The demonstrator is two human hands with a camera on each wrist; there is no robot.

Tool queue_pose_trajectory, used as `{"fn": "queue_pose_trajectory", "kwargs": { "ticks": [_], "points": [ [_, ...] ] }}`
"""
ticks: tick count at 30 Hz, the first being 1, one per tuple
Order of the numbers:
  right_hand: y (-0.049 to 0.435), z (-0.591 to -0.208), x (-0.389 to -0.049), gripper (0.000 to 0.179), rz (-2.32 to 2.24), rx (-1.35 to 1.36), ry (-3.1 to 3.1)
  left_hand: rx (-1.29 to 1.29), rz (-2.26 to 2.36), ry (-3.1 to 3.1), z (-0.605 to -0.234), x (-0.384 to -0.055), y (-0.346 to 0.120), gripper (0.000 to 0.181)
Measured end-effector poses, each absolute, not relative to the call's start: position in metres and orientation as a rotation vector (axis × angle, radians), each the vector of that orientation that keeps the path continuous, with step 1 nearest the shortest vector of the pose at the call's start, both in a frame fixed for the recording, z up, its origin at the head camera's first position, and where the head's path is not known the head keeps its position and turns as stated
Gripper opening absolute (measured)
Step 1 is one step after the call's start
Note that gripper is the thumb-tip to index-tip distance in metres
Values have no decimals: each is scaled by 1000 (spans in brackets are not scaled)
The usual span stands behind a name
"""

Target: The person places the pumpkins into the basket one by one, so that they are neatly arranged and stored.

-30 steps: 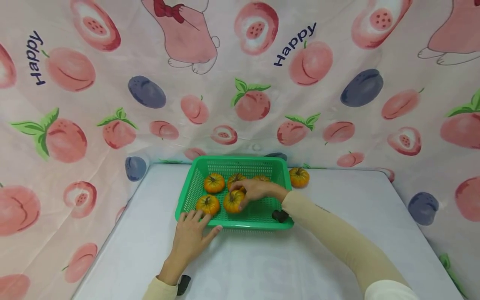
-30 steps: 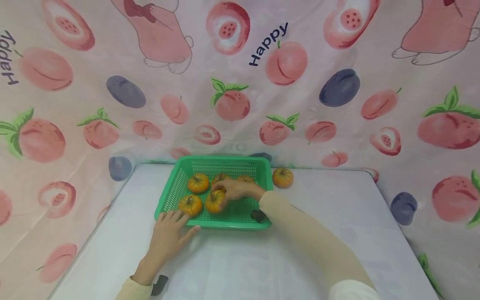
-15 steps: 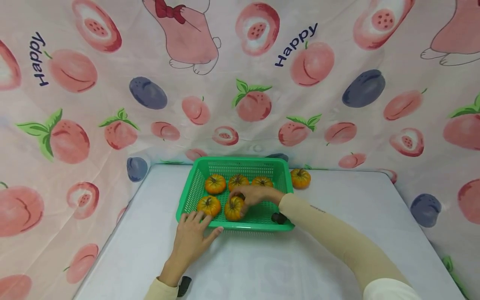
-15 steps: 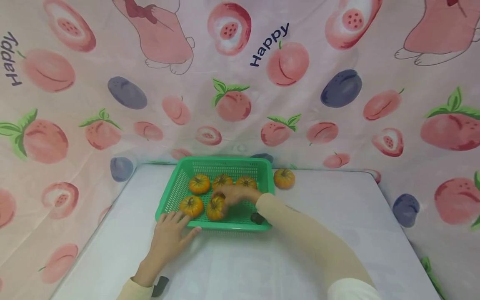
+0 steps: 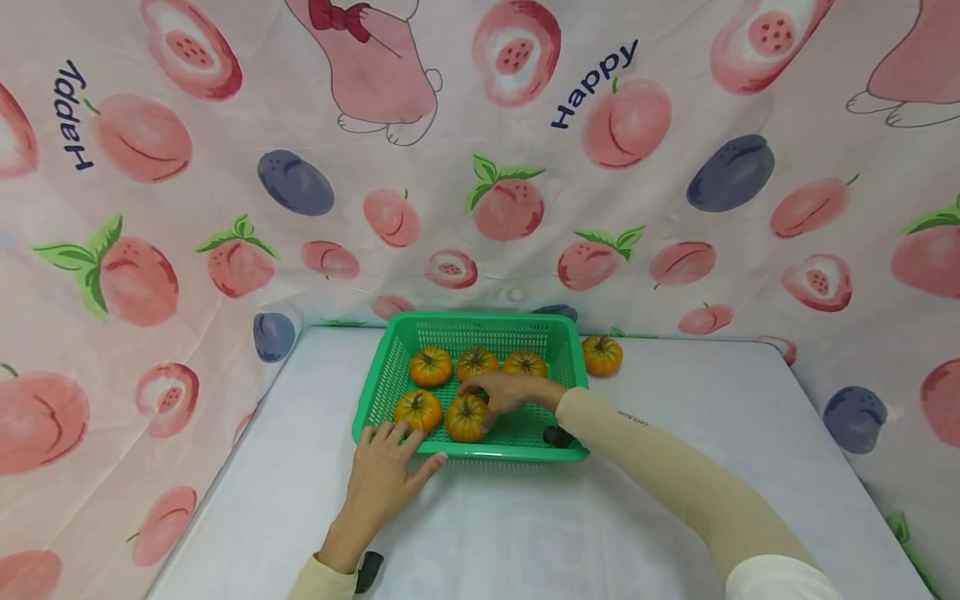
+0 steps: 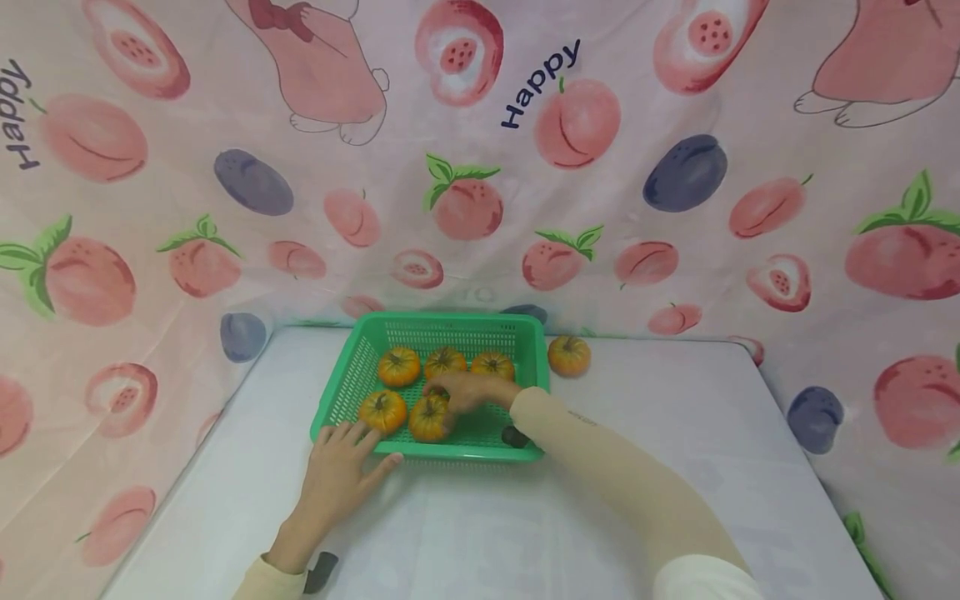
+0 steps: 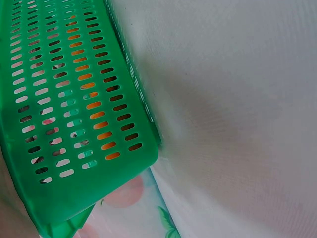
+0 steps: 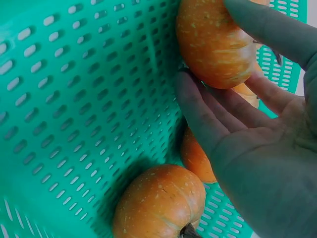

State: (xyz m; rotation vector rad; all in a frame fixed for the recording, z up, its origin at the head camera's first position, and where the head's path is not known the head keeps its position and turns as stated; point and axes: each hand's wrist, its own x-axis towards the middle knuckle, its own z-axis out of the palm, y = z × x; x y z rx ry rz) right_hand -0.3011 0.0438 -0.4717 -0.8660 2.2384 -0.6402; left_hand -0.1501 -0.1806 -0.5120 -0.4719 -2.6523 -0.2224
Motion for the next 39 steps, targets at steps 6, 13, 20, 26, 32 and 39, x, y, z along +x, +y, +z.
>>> {"fn": "queue_pose_trajectory", "kwargs": {
  "ticks": [6,13,20,26,32,39],
  "points": [
    [46,-471,-301,76,-658,-847,2238,-479,-231,-2643,-510,-150,-180,43],
    [51,-463,-305,73,-766,-851,2218,-481,-216,-2645,-509,-150,-179,44],
    [58,-441,-302,70,-854,-864,2218,-483,-206,-2648,-508,-149,-179,44],
    [66,-429,-298,69,-941,-906,2193,-479,-206,-2645,-510,-149,-180,44],
    [73,-422,-294,64,-1027,-937,2168,-477,-220,-2638,-511,-148,-179,44],
    [89,-415,-286,60,-1187,-906,2120,-471,-215,-2647,-510,-147,-178,43]
  ]
}}
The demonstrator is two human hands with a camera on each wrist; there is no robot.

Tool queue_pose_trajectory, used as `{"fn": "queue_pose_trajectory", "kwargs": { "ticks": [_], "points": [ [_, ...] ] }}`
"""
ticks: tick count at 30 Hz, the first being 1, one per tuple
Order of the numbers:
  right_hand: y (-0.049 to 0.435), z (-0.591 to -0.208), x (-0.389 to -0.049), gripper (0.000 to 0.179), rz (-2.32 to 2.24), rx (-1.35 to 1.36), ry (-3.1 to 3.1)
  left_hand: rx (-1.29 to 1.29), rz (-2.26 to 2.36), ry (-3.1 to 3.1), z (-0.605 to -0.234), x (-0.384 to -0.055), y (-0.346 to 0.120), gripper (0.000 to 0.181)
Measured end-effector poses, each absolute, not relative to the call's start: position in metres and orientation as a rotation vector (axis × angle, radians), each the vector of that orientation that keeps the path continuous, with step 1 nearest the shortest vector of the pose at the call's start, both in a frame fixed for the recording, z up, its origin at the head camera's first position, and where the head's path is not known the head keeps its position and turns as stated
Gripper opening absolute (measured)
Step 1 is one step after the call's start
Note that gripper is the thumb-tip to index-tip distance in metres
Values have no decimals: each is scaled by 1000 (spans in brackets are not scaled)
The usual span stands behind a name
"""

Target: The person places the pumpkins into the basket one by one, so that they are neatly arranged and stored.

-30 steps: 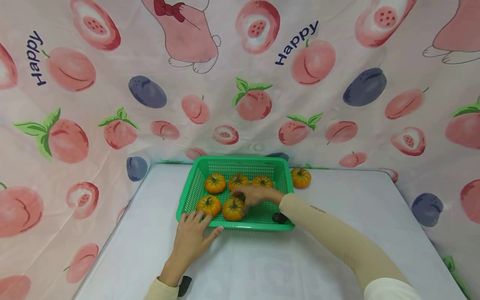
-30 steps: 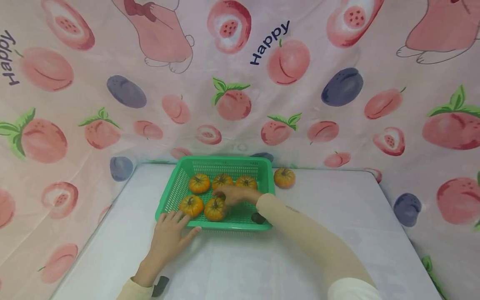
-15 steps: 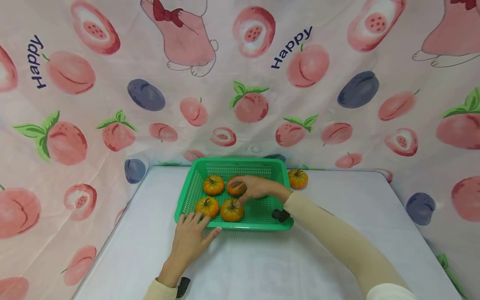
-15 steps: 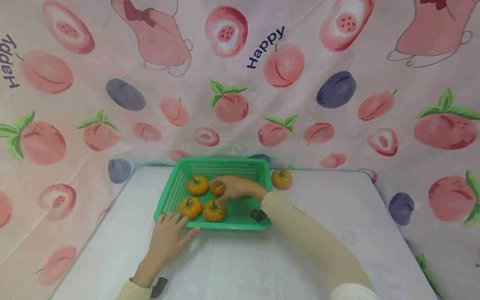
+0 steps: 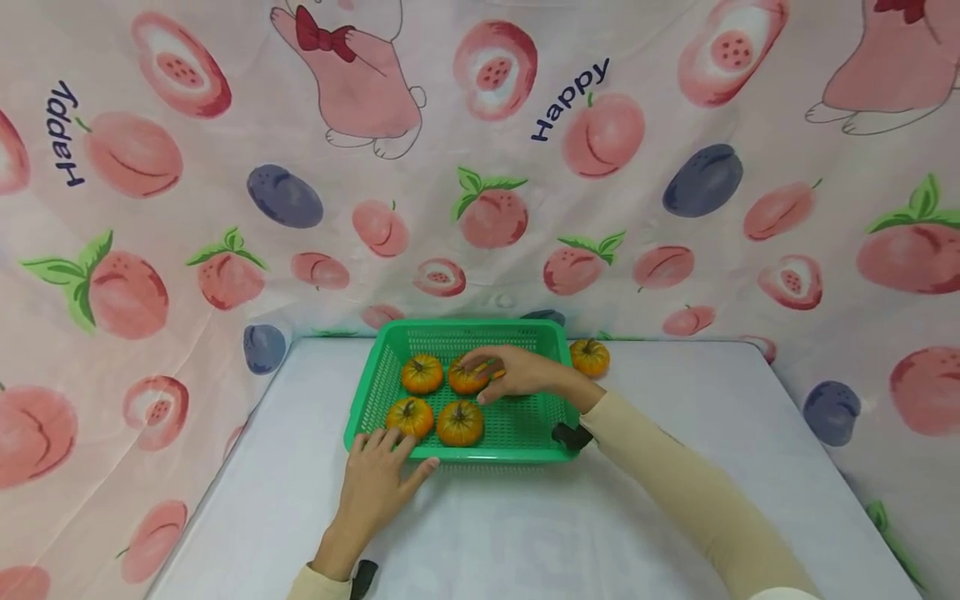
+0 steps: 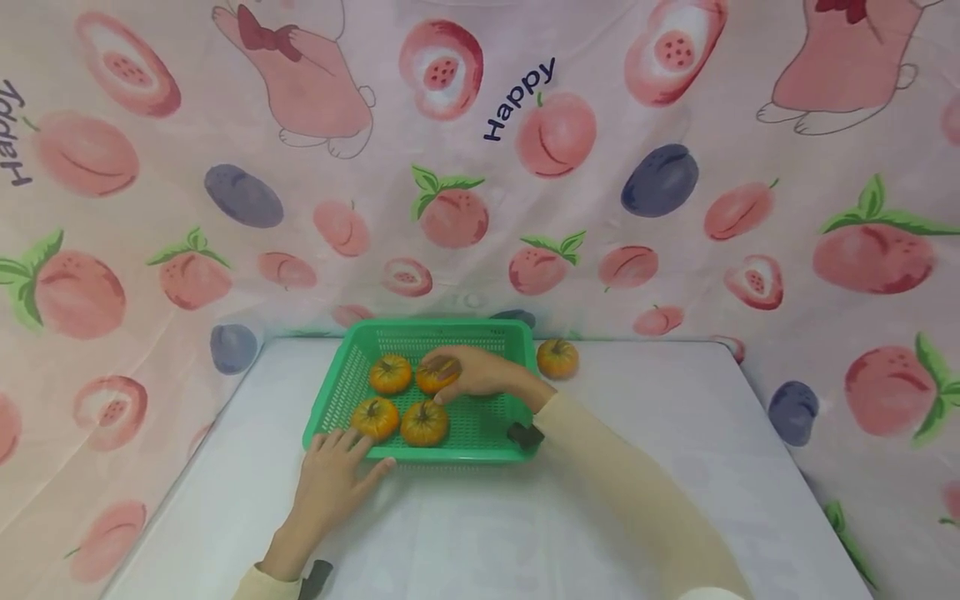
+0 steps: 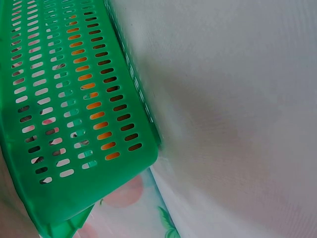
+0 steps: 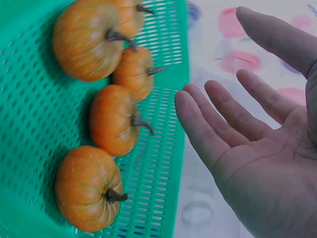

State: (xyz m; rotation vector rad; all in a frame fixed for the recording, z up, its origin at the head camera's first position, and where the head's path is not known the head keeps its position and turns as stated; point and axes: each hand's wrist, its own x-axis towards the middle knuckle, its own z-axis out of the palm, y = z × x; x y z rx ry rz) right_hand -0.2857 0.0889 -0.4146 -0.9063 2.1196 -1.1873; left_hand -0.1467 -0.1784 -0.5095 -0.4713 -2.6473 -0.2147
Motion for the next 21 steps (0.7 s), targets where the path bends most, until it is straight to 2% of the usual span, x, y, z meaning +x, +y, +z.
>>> {"fn": "queue_pose_trajectory", "kwargs": {
  "ticks": [21],
  "points": [
    [129,-396,-263,52,-1513,-913,2085,-475,-259,-2626,-510,-147,-178,44]
  ]
}}
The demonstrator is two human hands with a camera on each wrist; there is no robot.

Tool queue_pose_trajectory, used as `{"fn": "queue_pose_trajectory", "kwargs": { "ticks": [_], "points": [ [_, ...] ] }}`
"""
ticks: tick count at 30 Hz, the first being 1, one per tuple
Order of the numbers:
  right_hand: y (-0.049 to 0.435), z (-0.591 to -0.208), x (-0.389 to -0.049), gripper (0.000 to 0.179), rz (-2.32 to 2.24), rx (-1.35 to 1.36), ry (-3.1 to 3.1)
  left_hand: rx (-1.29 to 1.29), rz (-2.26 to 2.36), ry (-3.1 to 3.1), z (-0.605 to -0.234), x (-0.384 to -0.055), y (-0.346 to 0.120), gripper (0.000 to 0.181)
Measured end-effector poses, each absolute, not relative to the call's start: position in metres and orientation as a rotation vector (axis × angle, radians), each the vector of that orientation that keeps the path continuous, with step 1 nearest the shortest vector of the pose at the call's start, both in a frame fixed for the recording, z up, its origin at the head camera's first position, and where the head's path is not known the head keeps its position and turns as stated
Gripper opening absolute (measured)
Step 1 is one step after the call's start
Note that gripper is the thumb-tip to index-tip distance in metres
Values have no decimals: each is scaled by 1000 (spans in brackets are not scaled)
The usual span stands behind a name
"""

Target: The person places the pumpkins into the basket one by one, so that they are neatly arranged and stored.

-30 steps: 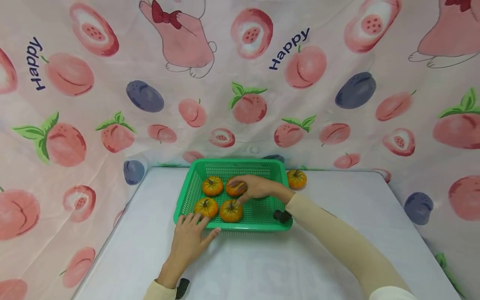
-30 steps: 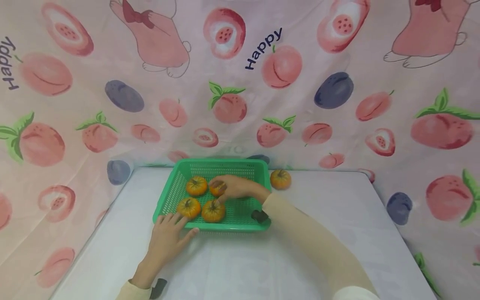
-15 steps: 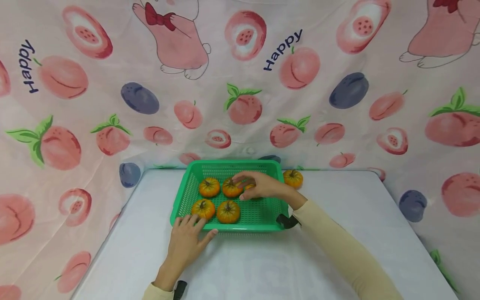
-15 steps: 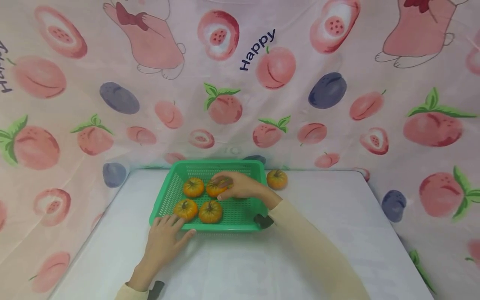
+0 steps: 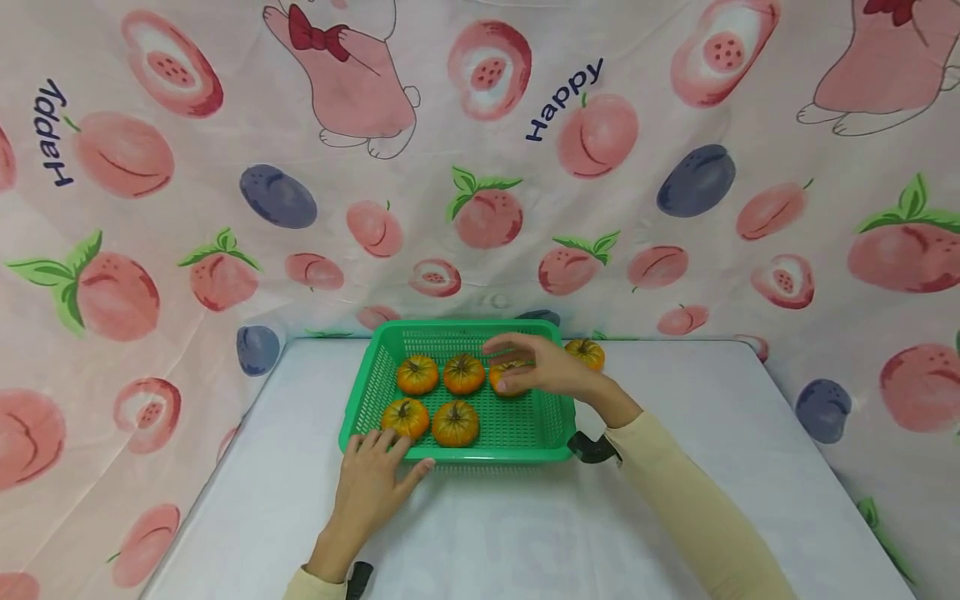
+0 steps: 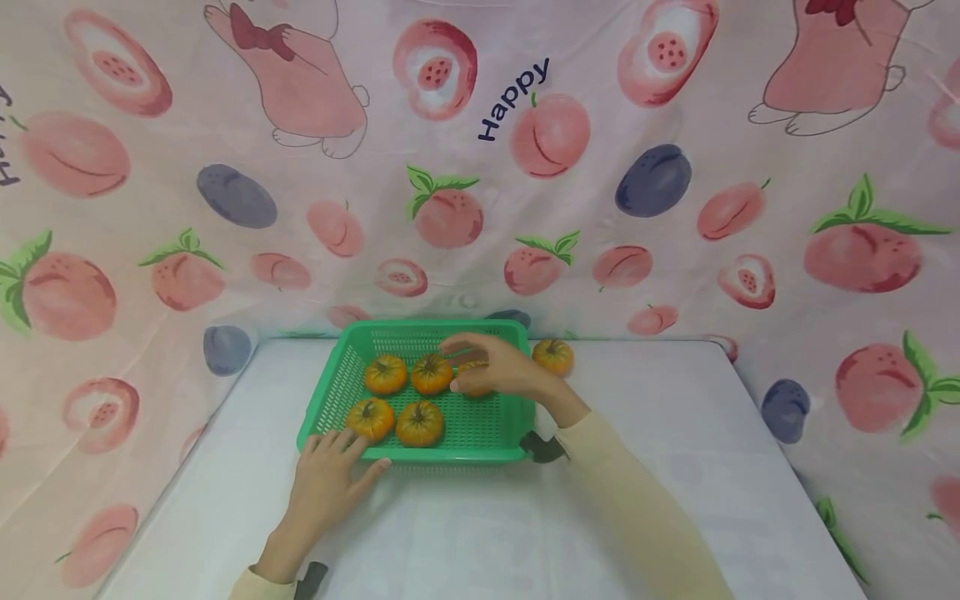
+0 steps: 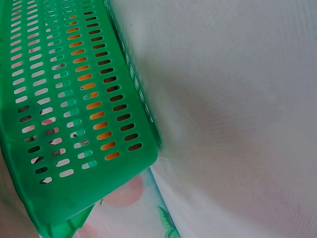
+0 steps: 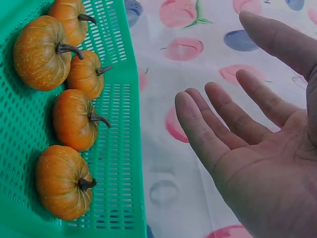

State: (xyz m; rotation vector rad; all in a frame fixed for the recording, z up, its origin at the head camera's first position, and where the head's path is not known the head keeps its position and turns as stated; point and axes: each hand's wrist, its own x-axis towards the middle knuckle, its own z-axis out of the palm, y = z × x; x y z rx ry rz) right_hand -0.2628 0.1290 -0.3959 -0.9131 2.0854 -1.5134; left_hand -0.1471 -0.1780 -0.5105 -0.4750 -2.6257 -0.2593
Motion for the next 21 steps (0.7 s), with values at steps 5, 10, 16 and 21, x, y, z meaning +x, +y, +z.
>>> {"fn": "queue_pose_trajectory", "kwargs": {
  "ticks": [5,10,16,21],
  "points": [
    [137,-397,-260,52,-1554,-888,2058,-472,-265,-2634,-511,-147,-178,43],
    [147,-398,-257,57,-1597,-853,2051,-472,-253,-2631,-511,-147,-179,42],
    [159,-398,-251,55,-1629,-803,2098,-474,-244,-2623,-512,-147,-179,43],
    [170,-400,-246,54,-1637,-775,2161,-478,-252,-2618,-511,-147,-178,43]
  ]
}}
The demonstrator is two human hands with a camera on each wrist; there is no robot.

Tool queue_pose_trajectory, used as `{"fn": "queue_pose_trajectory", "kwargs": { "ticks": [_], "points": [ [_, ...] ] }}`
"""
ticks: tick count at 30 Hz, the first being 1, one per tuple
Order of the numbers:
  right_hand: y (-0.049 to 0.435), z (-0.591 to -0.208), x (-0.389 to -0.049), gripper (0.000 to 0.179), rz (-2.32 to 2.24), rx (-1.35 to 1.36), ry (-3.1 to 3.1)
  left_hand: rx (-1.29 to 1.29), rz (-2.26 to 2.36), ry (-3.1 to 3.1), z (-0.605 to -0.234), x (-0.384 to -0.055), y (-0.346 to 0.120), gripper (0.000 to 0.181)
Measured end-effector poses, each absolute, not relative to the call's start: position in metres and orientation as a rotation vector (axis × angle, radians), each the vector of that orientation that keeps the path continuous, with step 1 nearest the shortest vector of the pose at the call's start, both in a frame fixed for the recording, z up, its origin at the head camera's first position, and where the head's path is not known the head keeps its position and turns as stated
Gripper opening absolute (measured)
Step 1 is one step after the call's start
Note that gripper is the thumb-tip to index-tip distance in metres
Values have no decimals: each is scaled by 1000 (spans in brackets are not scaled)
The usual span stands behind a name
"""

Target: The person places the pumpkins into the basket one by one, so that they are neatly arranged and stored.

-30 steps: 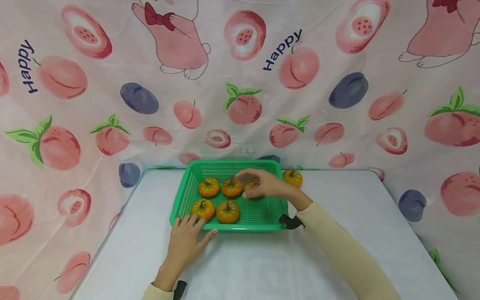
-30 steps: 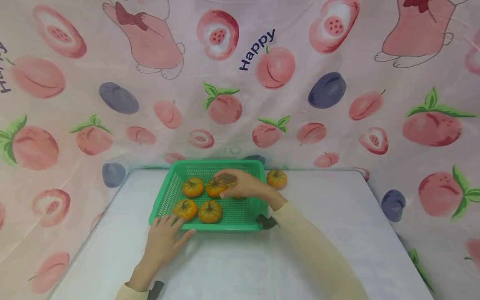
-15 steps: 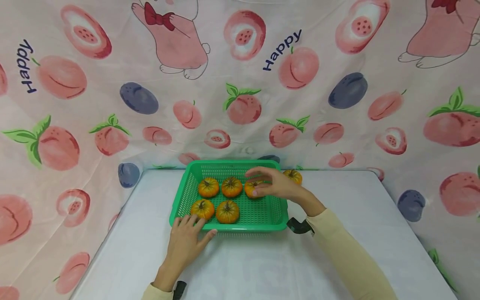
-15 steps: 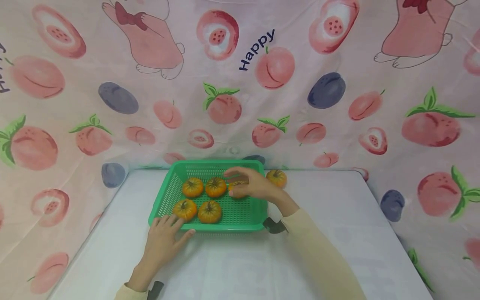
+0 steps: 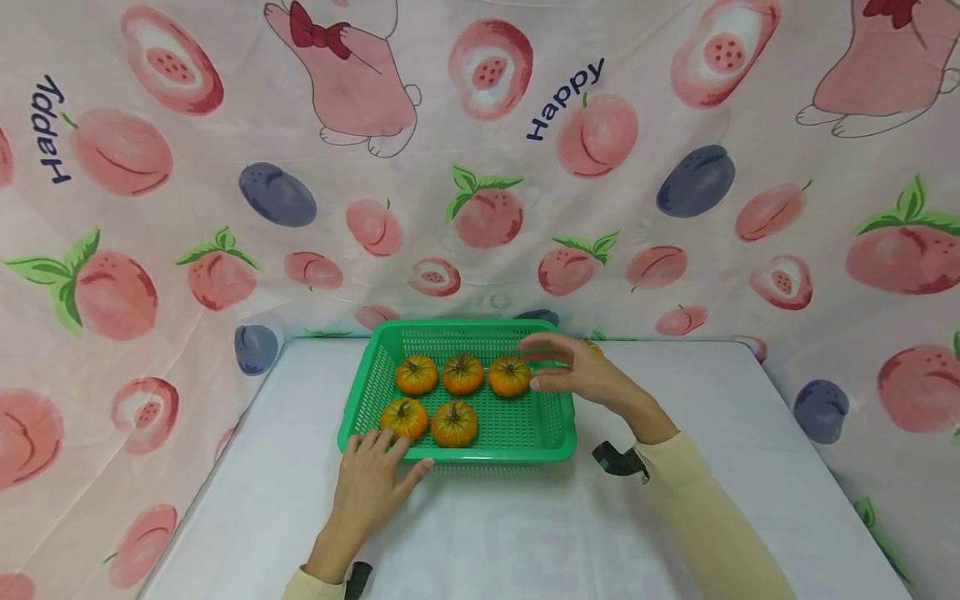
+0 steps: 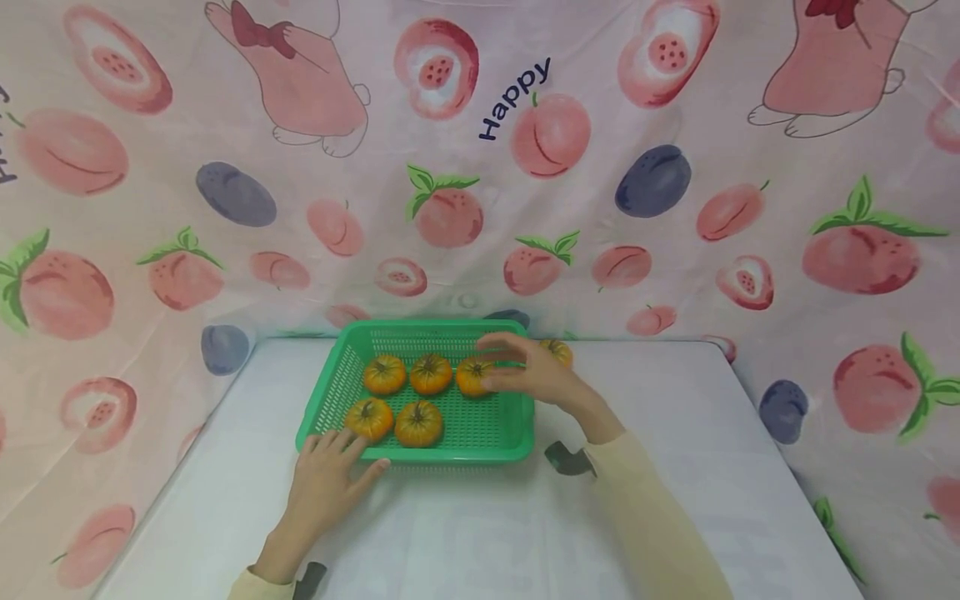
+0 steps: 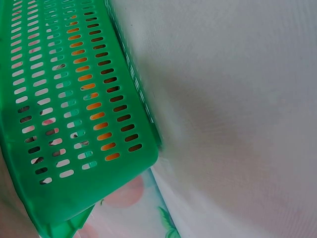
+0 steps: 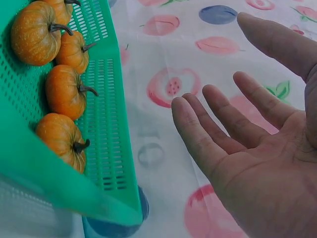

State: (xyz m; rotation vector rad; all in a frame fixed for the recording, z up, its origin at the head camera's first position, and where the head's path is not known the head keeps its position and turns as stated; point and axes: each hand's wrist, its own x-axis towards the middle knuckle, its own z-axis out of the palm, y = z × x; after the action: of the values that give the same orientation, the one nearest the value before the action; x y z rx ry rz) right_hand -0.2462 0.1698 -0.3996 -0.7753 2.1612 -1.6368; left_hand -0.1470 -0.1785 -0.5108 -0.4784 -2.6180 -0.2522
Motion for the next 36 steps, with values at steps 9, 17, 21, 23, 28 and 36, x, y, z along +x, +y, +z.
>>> {"fn": "queue_pose_trajectory", "kwargs": {
  "ticks": [9,17,21,23,28,36],
  "points": [
    [188,-403,-243,56,-1632,-729,2261,-480,-252,-2620,-510,-147,-179,43],
    [201,-402,-245,55,-1653,-654,2323,-483,-268,-2618,-510,-147,-179,44],
    [207,-402,-246,55,-1664,-622,2350,-484,-278,-2616,-511,-147,-179,44],
    [211,-404,-247,55,-1685,-610,2347,-485,-278,-2613,-511,-147,-179,44],
    [218,-408,-251,53,-1704,-550,2381,-489,-281,-2605,-512,-148,-179,44],
    [228,-418,-258,51,-1697,-459,2483,-486,-259,-2604,-512,-148,-179,45]
  ]
}}
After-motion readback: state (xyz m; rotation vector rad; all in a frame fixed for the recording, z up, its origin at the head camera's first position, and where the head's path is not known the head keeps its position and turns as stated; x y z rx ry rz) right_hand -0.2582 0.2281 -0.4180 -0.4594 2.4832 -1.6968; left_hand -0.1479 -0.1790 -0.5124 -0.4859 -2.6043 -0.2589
